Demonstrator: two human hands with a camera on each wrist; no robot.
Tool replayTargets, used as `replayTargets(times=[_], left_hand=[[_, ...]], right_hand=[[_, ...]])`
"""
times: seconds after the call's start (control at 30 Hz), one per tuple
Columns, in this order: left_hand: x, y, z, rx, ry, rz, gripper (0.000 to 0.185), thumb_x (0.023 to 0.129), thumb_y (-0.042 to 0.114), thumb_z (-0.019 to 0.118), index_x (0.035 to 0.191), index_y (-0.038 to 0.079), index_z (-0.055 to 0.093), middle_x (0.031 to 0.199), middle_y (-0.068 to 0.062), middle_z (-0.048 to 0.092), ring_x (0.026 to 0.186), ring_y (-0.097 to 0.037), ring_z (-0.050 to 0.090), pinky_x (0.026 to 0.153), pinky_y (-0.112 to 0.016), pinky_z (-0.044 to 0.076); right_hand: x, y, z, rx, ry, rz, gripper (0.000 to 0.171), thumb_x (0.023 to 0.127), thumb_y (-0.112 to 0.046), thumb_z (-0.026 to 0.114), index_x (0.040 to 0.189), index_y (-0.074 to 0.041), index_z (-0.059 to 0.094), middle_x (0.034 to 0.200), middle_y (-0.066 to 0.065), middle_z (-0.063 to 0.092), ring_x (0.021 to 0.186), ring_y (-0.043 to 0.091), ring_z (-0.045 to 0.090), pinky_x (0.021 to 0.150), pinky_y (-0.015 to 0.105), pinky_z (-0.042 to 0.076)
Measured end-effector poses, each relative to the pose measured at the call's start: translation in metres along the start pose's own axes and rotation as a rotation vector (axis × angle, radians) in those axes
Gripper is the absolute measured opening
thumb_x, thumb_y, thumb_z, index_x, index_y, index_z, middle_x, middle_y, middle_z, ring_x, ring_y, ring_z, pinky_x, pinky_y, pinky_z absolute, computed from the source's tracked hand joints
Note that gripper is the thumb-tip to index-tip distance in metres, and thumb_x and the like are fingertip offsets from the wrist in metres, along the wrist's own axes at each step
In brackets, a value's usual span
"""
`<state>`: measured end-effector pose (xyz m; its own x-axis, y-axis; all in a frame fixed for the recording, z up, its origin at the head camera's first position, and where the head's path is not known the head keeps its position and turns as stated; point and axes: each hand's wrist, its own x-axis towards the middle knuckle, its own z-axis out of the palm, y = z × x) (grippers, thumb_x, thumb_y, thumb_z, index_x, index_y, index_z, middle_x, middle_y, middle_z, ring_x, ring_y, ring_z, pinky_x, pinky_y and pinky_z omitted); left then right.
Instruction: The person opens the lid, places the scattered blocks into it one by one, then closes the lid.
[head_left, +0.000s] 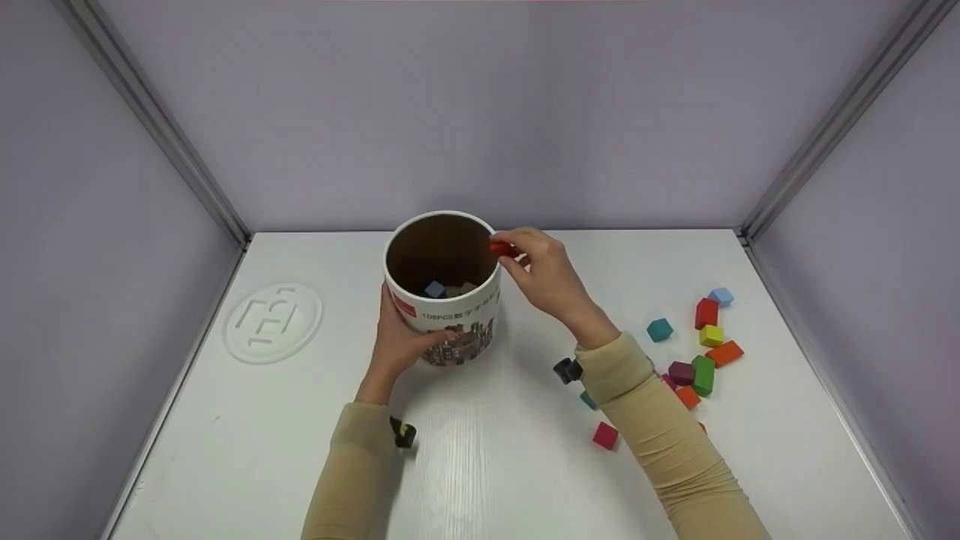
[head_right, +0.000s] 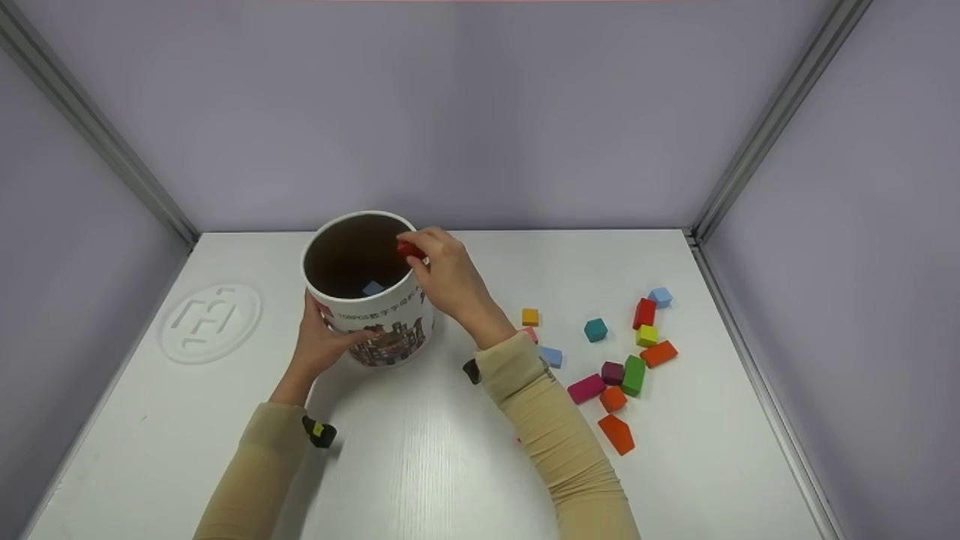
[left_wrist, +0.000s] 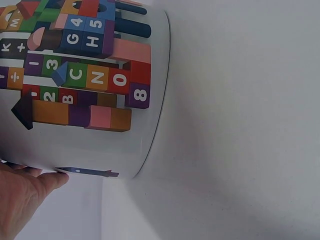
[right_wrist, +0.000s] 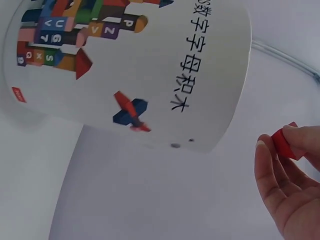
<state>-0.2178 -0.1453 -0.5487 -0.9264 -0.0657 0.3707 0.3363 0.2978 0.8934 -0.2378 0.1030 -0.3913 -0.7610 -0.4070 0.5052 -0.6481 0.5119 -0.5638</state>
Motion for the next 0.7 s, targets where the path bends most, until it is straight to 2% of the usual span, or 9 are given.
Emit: replayTargets(times=[0.03, 0.23, 0.3, 0.47, 0.57, 0.7], left_hand=[[0.000, -0.003, 0.001, -0.002, 0.004, 0.009, 0.137, 0.053, 0.038, 0.098, 0.156, 0.020, 0.011, 0.151, -0.009, 0.035, 0.136, -0.029, 0.036, 0.116, -0.043, 0.027], [-0.003, 0.025, -0.002, -0.063, -0.012, 0.030, 0.129, 0.056, 0.019, 0.098, 0.155, 0.010, 0.015, 0.147, -0.002, 0.038, 0.133, -0.021, 0.038, 0.115, -0.045, 0.029], [-0.004, 0.030, -0.003, -0.057, -0.014, 0.034, 0.128, 0.057, 0.018, 0.098, 0.154, 0.009, 0.016, 0.146, 0.001, 0.039, 0.133, -0.019, 0.039, 0.115, -0.043, 0.029], [-0.004, 0.033, -0.004, -0.041, -0.017, 0.028, 0.128, 0.057, 0.018, 0.098, 0.154, 0.008, 0.015, 0.146, -0.001, 0.039, 0.133, -0.021, 0.039, 0.115, -0.042, 0.029], [-0.004, 0.032, -0.003, -0.045, -0.017, 0.033, 0.128, 0.057, 0.018, 0.098, 0.154, 0.007, 0.015, 0.147, -0.008, 0.038, 0.134, -0.026, 0.038, 0.115, -0.045, 0.029], [-0.004, 0.030, -0.003, -0.042, -0.019, 0.037, 0.129, 0.057, 0.018, 0.098, 0.155, 0.008, 0.014, 0.148, -0.007, 0.038, 0.134, -0.026, 0.038, 0.115, -0.044, 0.029]], right_hand=[[0.002, -0.002, 0.002, -0.004, -0.006, -0.007, 0.026, 0.093, -0.001, 0.066, 0.119, -0.004, 0.068, 0.111, 0.009, 0.065, 0.092, 0.016, 0.062, 0.074, 0.024, 0.056], [0.012, -0.009, 0.013, -0.027, -0.049, -0.048, 0.026, 0.093, 0.001, 0.065, 0.118, -0.003, 0.069, 0.110, 0.010, 0.065, 0.091, 0.018, 0.062, 0.074, 0.025, 0.055], [0.013, -0.011, 0.016, -0.029, -0.065, -0.051, 0.026, 0.093, 0.001, 0.064, 0.118, -0.003, 0.069, 0.110, 0.011, 0.065, 0.094, 0.019, 0.061, 0.077, 0.025, 0.055], [0.016, -0.010, 0.022, -0.035, -0.076, -0.054, 0.033, 0.096, 0.001, 0.059, 0.129, -0.004, 0.063, 0.116, 0.012, 0.061, 0.103, 0.020, 0.061, 0.089, 0.025, 0.053], [0.016, -0.006, 0.023, -0.027, -0.071, -0.062, 0.038, 0.098, -0.002, 0.057, 0.136, -0.005, 0.057, 0.124, 0.013, 0.058, 0.102, 0.020, 0.061, 0.088, 0.025, 0.054], [0.011, -0.001, 0.021, -0.015, -0.068, -0.072, 0.036, 0.099, -0.007, 0.058, 0.135, -0.004, 0.058, 0.130, 0.013, 0.056, 0.099, 0.020, 0.061, 0.085, 0.028, 0.055]])
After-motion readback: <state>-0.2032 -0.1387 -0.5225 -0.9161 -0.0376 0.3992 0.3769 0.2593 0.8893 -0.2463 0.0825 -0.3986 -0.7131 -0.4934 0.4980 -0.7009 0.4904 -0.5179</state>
